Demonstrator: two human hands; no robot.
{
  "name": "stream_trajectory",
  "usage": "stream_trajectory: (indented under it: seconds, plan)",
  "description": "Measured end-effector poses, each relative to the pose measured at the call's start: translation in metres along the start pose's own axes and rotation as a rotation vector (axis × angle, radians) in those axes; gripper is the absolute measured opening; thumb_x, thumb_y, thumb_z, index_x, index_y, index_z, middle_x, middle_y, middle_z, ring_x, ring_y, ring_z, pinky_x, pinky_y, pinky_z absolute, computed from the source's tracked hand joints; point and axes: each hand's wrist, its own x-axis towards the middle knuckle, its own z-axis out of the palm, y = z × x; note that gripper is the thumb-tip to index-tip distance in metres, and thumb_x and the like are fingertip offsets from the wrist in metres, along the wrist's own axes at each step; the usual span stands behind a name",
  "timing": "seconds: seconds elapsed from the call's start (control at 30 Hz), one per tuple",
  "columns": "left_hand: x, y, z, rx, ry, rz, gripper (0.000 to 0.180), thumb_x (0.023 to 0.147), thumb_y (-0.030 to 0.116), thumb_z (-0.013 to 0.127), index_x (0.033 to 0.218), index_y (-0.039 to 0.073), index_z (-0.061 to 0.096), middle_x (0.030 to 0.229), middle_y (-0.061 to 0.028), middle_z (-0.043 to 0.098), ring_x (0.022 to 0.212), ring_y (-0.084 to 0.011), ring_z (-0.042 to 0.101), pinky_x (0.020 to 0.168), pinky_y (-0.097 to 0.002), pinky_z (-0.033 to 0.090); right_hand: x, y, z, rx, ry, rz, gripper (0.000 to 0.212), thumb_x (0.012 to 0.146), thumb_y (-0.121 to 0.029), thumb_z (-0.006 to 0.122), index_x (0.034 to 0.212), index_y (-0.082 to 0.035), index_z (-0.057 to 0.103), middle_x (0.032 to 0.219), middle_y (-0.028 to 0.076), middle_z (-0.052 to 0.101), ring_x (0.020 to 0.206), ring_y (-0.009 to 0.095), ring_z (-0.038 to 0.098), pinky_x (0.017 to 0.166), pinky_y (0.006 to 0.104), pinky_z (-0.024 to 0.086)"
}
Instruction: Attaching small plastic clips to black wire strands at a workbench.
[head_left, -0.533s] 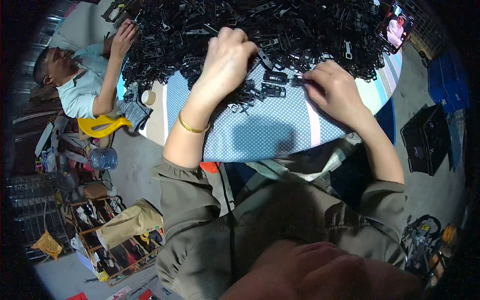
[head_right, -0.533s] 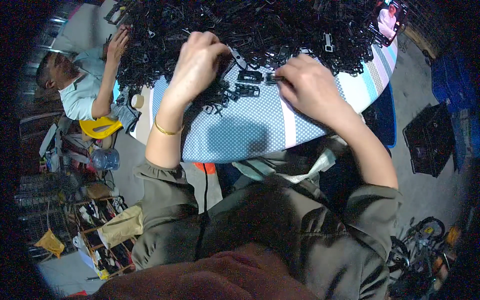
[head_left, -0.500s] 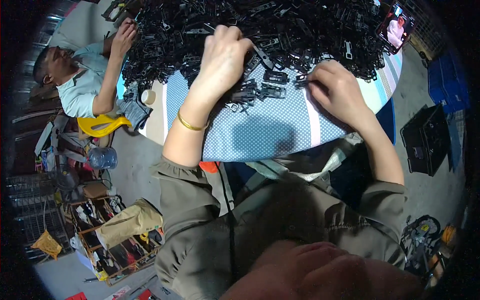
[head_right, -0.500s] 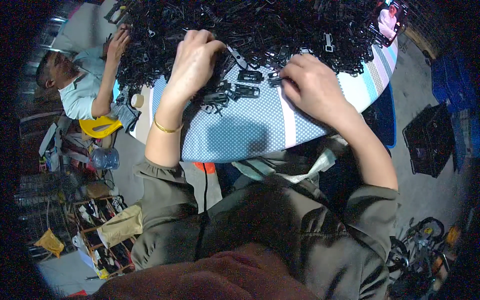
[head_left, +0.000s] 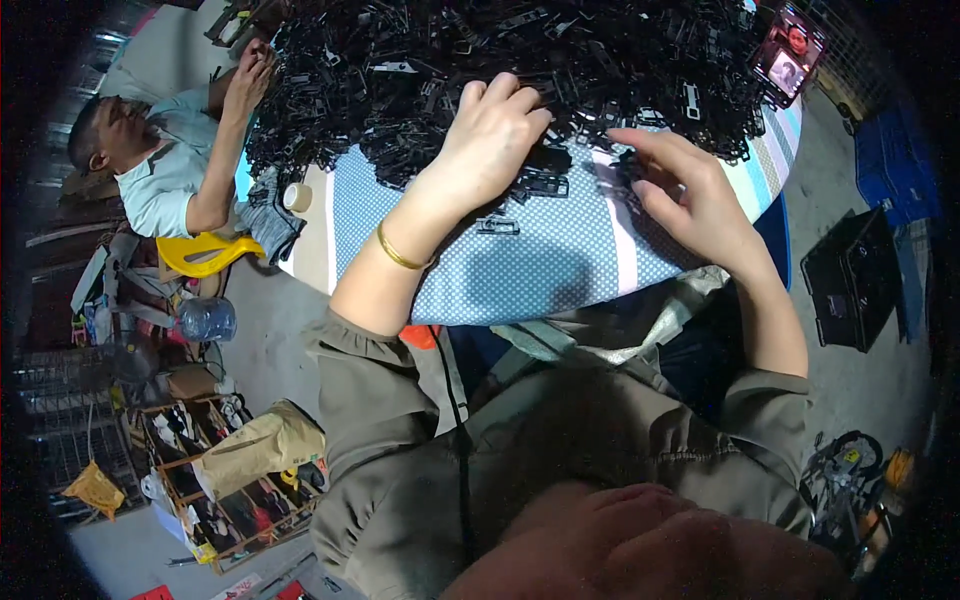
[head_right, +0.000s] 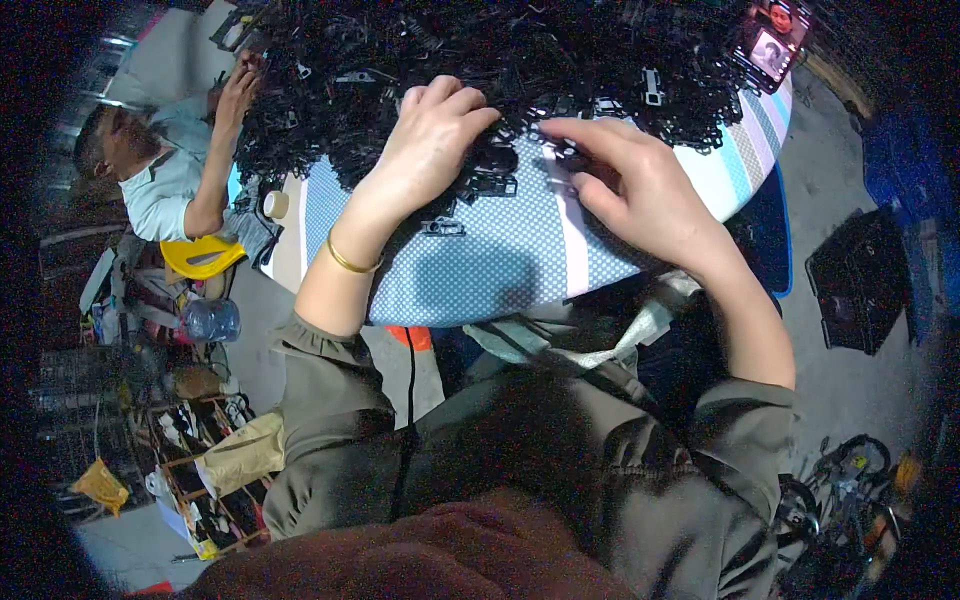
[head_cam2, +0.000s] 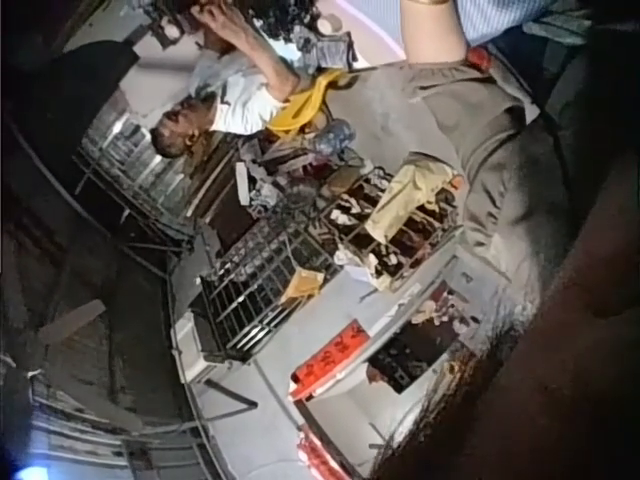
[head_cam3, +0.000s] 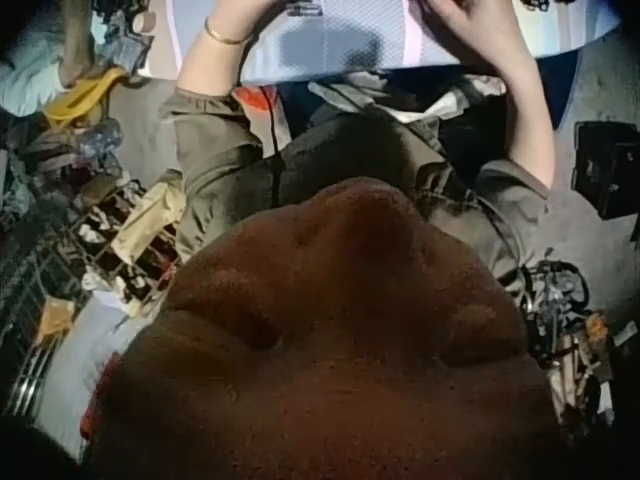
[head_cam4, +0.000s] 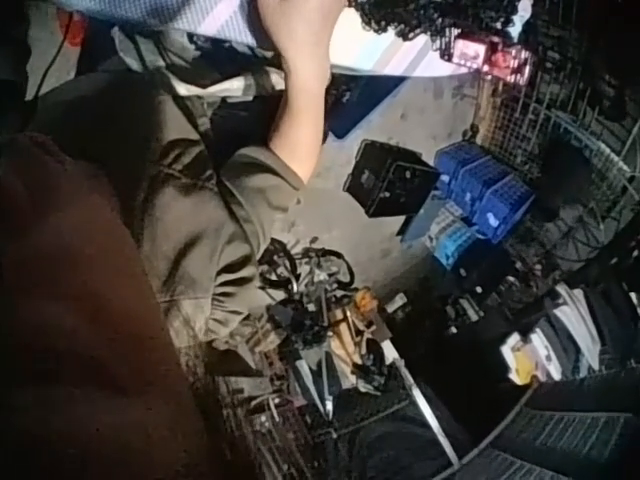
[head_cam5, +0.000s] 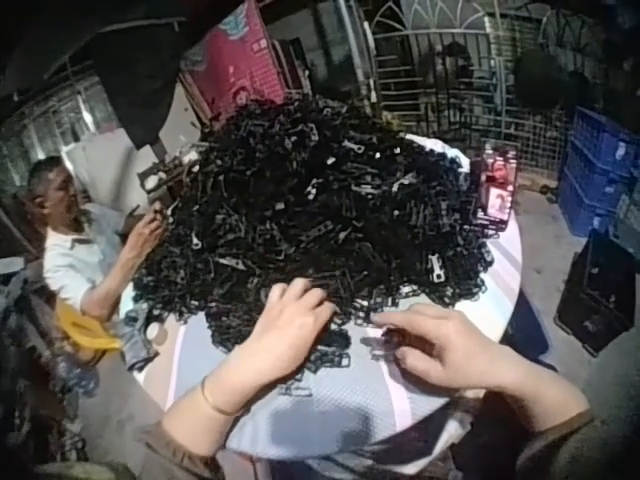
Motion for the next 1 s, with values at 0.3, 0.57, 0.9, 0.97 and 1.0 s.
stream_trajectory:
  seconds: [0.3,0.57,0.9,0.97,1.0]
  plan:
    - [0.007,-0.004,0.002,-0.018,0.107,-0.116,0.012,0.068,0.007,0.059,0.079,0.005,0.062,0.083,-0.0073,0.052,0.082,-0.0235,0.049,0.069,-0.0332,0.041,0.005,0.007,-0.007,0.129,-0.080,0.218,0.035,0.080,-0.015,0.061,0.113,-0.008,0.054,0.091,0.002,0.058,0.080,0.007,0.053,0.064,0.0219,0.043]
    - [0.011,0.019,-0.011,-1.499,0.123,-0.702,0.024,0.088,0.004,0.047,0.110,-0.004,0.052,0.086,-0.0079,0.058,0.070,-0.0121,0.059,0.065,-0.0247,0.053,0.005,0.009,-0.001,0.685,0.085,0.216,0.029,0.086,-0.007,0.054,0.114,-0.001,0.049,0.101,0.008,0.061,0.089,0.011,0.057,0.075,0.0226,0.045]
    - [0.005,0.055,0.003,-2.007,0.096,-0.802,0.027,0.087,0.001,0.047,0.114,-0.006,0.046,0.098,-0.0105,0.058,0.090,-0.0145,0.059,0.083,-0.0245,0.048,0.005,0.000,0.022,-0.045,0.289,-0.137,0.031,0.079,-0.003,0.059,0.110,-0.001,0.058,0.089,0.006,0.058,0.077,0.013,0.056,0.070,0.0231,0.046]
    - [0.003,0.056,0.002,-1.993,0.050,-0.779,0.030,0.085,0.000,0.050,0.114,-0.006,0.046,0.097,-0.0103,0.058,0.088,-0.0142,0.059,0.081,-0.0239,0.049,0.005,-0.006,0.017,-0.073,0.266,-0.074,0.035,0.076,-0.003,0.062,0.110,-0.002,0.058,0.087,0.009,0.059,0.076,0.016,0.058,0.069,0.0243,0.047]
    - [0.002,0.056,0.001,-1.975,0.003,-0.755,0.032,0.084,-0.001,0.052,0.115,-0.006,0.045,0.096,-0.0102,0.058,0.087,-0.0140,0.059,0.080,-0.0233,0.049,0.004,-0.009,0.016,-0.101,0.244,-0.013,0.038,0.073,-0.003,0.065,0.110,-0.003,0.058,0.086,0.012,0.061,0.074,0.019,0.060,0.068,0.0255,0.048]
